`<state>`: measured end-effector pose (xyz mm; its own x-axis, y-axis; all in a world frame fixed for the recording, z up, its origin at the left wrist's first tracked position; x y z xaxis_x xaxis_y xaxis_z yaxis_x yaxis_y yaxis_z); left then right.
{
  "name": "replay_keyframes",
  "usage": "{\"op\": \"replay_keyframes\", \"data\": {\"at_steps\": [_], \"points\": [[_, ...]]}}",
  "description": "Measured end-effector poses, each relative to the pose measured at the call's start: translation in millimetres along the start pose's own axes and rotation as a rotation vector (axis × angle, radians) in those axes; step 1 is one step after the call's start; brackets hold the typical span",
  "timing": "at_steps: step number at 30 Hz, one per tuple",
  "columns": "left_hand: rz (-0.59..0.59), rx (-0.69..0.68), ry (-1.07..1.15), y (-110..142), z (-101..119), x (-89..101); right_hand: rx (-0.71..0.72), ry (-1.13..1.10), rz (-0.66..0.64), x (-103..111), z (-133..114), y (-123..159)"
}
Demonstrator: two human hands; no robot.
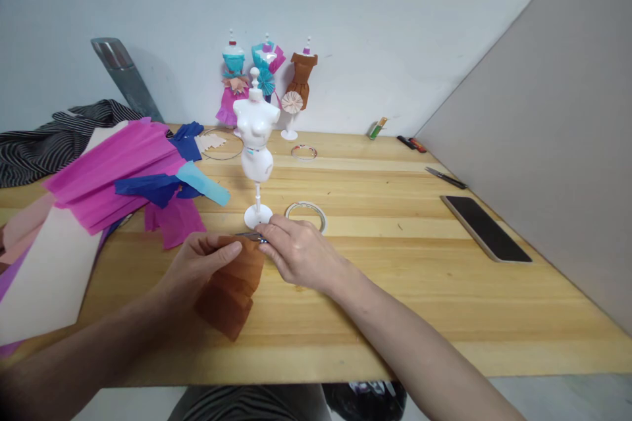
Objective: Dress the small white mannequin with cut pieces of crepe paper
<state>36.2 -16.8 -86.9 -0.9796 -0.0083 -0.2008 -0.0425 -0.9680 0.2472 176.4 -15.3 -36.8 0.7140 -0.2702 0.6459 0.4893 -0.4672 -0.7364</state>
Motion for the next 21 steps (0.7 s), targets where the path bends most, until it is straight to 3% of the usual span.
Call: {"op": "replay_keyframes", "data": {"at_steps": [21], "points": [[0.015,-0.016,-0.067,-1.7,1.5,-0.3,0.005,0.012,-0.006,-0.9,1.7,1.6]]}}
Point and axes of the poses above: each hand's wrist, its own y-axis away from the middle knuckle, its own x-axis out of the back of the hand, z = x × y, the point moved 6 cm from there along -y, towards the middle knuckle, and after that the axes turned 15 degrees about z, right-handed, at the moved point
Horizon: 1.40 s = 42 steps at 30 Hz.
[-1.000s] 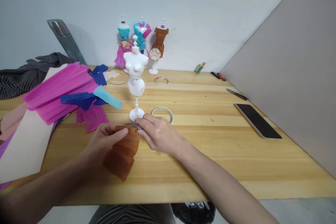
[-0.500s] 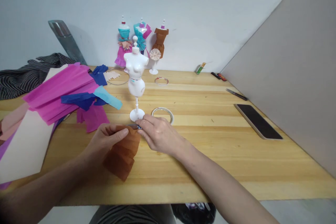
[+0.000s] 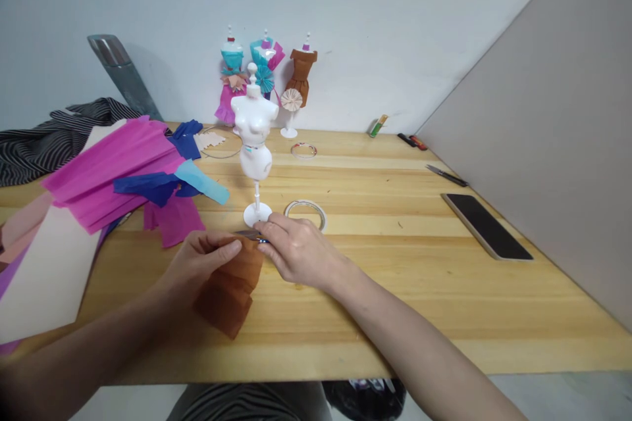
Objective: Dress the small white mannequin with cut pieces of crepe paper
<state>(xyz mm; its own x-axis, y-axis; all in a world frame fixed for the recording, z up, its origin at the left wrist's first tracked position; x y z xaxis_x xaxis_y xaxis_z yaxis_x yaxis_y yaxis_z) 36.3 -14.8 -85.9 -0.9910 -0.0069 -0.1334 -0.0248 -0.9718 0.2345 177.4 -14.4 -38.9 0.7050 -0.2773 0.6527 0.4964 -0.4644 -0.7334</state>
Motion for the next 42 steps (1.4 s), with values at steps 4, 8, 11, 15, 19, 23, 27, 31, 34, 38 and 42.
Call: {"op": "replay_keyframes", "data": {"at_steps": [4,8,11,15,19,23,27,31,34,38,42], "points": [[0.018,0.003,0.013,1,1,0.2,-0.014,-0.013,-0.005,-1,2,1],[0.019,0.020,0.040,2,2,-0.7,-0.020,-0.029,-0.004,-1,3,1],[0.031,0.033,0.049,3,3,-0.4,-0.016,-0.043,0.001,-1,3,1],[0.024,0.028,0.039,3,3,-0.3,-0.009,-0.034,0.016,-1,3,0],[0.014,0.015,0.033,2,1,-0.1,-0.031,-0.005,0.050,-1,4,1],[0.037,0.013,0.031,1,1,1.3,-0.069,-0.011,0.056,1,5,-1],[0.061,0.030,0.048,-1,0,3.2,-0.278,-0.139,0.096,12,14,-8],[0.065,0.040,0.063,-5,-1,5.3,-0.509,-0.334,0.115,18,17,-12],[0.028,0.020,0.108,-9,3,4.0,-0.604,-0.442,0.071,9,14,-12],[-0.032,-0.034,0.121,-13,6,-0.9,-0.772,-0.553,0.044,-12,18,-6],[-0.008,-0.020,0.080,-12,2,-1.8,-0.960,-0.600,0.035,-27,28,4]]}}
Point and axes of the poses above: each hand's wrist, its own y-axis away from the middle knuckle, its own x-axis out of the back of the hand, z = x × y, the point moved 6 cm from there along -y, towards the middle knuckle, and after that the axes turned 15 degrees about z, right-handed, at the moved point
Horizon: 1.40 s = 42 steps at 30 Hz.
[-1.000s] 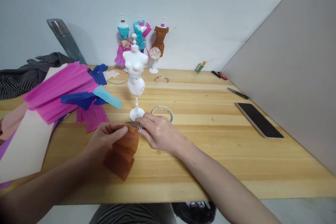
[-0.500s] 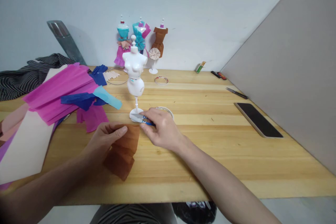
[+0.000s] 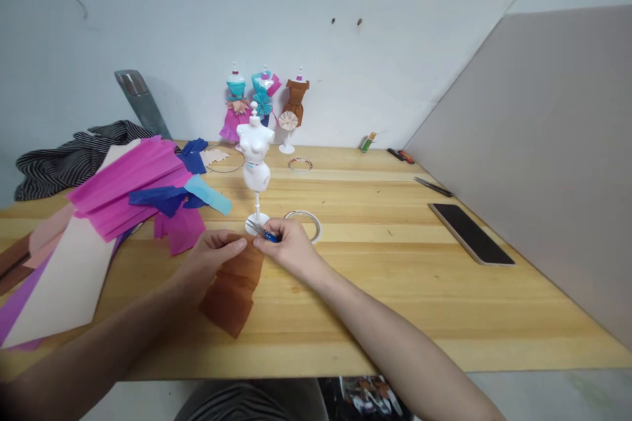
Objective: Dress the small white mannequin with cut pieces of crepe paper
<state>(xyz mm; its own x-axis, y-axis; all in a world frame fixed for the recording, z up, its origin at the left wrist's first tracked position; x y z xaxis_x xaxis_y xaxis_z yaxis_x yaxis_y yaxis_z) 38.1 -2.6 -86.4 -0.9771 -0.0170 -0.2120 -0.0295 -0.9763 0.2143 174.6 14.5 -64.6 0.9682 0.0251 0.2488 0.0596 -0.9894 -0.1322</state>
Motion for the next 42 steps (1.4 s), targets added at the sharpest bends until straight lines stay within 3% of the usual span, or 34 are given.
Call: {"op": "replay_keyframes", "data": {"at_steps": [8,13,19,27,32,36,42], "points": [[-0.024,-0.014,0.065,3,7,2.2,-0.058,-0.097,0.008,3,0,-2],[0.076,-0.040,0.066,2,9,7.5,-0.023,-0.082,0.017,3,0,-3],[0.081,-0.044,0.050,1,8,8.3,0.127,0.003,0.068,8,-8,-1],[0.103,-0.065,0.081,4,13,8.9,0.339,-0.018,-0.103,23,-35,9],[0.149,-0.091,0.056,4,14,12.0,0.430,0.175,0.025,44,-40,2],[0.126,-0.062,0.064,4,14,9.8,0.585,0.376,0.015,39,-44,6],[0.133,-0.100,0.028,4,14,10.9,0.646,0.455,-0.001,32,-42,10]]}}
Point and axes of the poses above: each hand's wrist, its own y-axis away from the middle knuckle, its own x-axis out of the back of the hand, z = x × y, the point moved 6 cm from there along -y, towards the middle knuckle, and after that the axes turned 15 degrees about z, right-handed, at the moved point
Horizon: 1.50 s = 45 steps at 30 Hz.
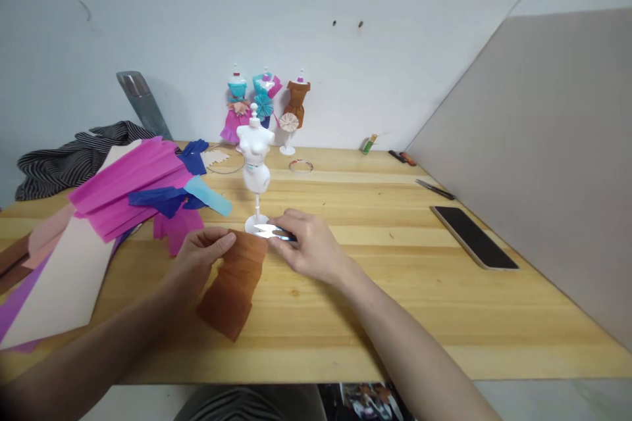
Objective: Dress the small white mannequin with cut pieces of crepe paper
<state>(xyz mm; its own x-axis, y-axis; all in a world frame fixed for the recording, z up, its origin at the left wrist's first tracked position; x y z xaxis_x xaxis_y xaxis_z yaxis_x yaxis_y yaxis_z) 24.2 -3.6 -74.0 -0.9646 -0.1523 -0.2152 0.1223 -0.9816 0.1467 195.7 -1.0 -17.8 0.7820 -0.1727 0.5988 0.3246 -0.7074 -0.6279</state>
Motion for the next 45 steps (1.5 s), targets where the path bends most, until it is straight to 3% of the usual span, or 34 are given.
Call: {"op": "replay_keyframes", "data": {"at_steps": [9,23,38,45], "points": [[-0.039,-0.012,-0.040,0,-5,-1.0,0.043,0.048,-0.020,-4,-2,4],[0.019,-0.004,-0.024,1,0,0.6,0.074,0.079,-0.047,-4,-2,5],[-0.088,-0.023,-0.042,1,-11,-2.4,0.102,0.054,-0.001,-9,-9,8],[-0.060,-0.029,-0.049,1,-14,0.1,0.142,0.083,0.035,-15,-10,11]]}}
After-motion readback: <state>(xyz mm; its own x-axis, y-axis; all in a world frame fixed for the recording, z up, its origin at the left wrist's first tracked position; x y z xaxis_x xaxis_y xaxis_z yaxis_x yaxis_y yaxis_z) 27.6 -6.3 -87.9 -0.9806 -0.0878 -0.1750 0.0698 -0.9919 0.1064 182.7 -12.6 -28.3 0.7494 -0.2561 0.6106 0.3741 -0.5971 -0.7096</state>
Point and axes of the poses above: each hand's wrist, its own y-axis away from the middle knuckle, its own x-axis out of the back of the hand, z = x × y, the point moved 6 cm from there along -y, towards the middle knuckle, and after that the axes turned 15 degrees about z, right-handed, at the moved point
